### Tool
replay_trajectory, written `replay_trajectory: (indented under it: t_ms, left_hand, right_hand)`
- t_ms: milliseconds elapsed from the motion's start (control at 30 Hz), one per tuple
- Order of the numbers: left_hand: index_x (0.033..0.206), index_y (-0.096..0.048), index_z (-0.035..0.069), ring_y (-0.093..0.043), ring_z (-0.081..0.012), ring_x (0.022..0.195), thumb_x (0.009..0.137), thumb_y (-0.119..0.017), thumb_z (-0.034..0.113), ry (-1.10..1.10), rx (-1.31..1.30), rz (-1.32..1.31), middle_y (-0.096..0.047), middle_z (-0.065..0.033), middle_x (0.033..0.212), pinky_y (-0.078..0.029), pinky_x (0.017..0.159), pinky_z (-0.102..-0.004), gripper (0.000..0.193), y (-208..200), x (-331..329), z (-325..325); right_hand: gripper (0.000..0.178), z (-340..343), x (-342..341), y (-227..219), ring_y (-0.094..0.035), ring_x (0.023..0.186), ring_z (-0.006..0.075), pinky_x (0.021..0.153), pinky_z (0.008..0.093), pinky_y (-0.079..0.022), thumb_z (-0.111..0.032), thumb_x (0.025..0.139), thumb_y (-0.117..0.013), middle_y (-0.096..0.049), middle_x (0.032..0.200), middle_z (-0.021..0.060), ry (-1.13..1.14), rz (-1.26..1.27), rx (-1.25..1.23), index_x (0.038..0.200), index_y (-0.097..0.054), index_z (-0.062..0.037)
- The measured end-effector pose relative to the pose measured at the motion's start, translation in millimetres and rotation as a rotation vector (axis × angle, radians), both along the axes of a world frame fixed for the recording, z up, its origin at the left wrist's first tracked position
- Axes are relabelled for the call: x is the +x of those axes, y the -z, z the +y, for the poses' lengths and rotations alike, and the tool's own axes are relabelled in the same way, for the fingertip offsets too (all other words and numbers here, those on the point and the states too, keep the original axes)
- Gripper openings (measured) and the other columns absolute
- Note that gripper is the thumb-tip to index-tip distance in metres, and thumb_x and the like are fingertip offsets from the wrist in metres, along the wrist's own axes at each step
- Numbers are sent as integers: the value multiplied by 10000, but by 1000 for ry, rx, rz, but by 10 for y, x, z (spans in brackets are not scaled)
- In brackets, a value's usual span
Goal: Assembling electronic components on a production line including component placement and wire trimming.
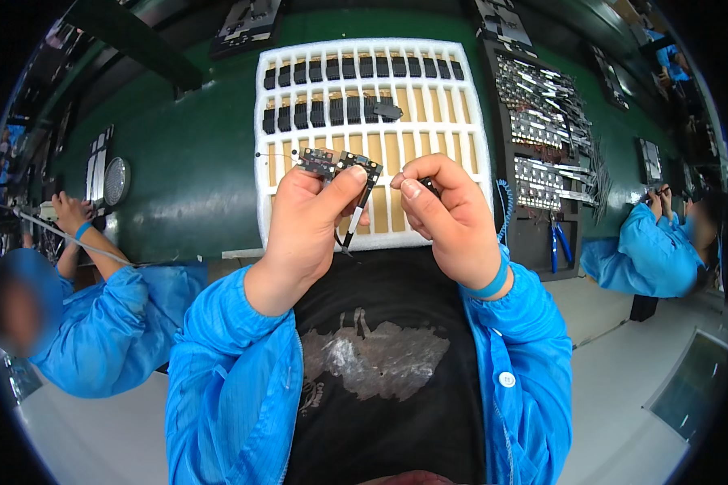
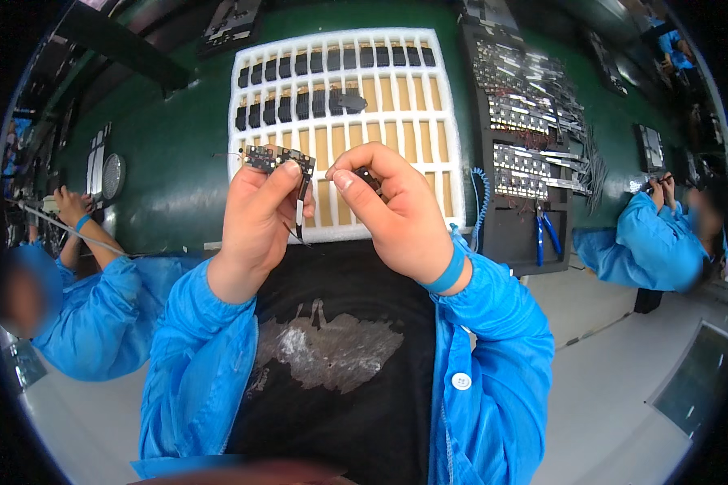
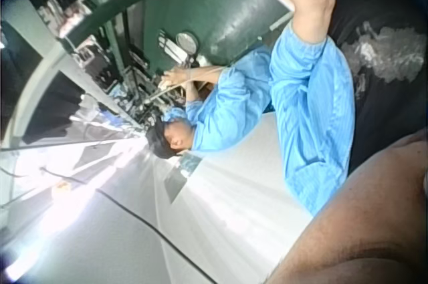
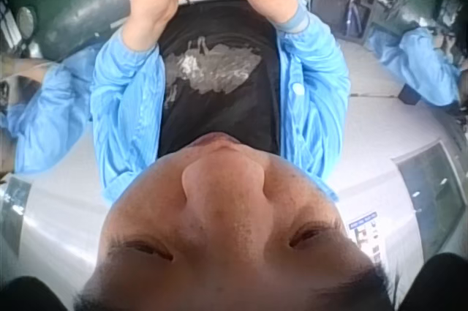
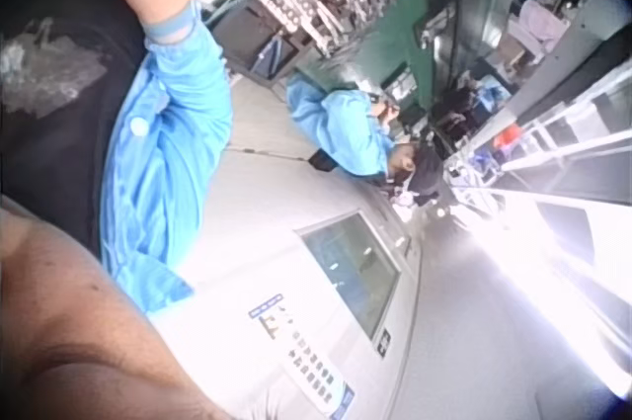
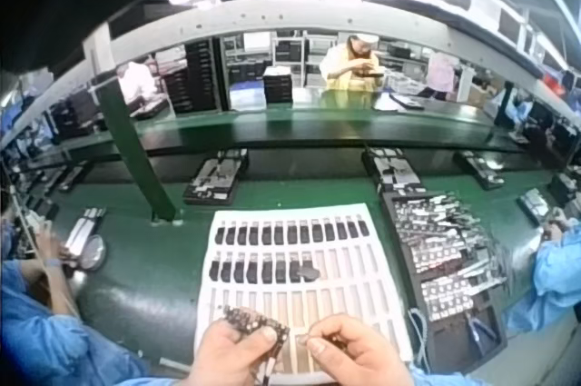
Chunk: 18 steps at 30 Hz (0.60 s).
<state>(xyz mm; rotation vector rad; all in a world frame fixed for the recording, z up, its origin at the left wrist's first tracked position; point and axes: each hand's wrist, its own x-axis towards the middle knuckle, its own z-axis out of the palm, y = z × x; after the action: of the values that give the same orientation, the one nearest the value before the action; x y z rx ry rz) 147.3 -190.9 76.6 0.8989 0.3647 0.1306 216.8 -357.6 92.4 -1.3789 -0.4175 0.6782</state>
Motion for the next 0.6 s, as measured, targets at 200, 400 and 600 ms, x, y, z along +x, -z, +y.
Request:
replay_trajectory:
  t_ms: [200,400,600]
  left_hand:
    - [1064,-579,39,-616,-119,728,967,-592,96,57,94,-5,-650,-52,894,-520,600,-277,114,12,-48,-23]
    - [965,-647,12,-618,-95,718,943,-654,88,-2,94,-69,-673,-43,844,-522,614,-257,79,-1,-72,-85]
    - [969,-647,10,-623,-98,739,945,-650,81,11,88,-74,-674,-45,855,-529,618,-263,75,-6,-69,-81]
  right_hand:
    - [97,-26,-69,-9,-422,632,36,571,201,-348,-81,1003,-526,-496,719,-32,-10,-48,-72,1002,-593,-11]
    - [56,-7,-57,66,-525,785,59,695,235,-456,-55,965,-570,-584,850,12,-7,-242,-40,964,-608,-14]
    - [59,-5,-60,66,-508,764,61,680,231,-438,-48,965,-555,-583,846,14,-16,-231,-18,944,-601,-16]
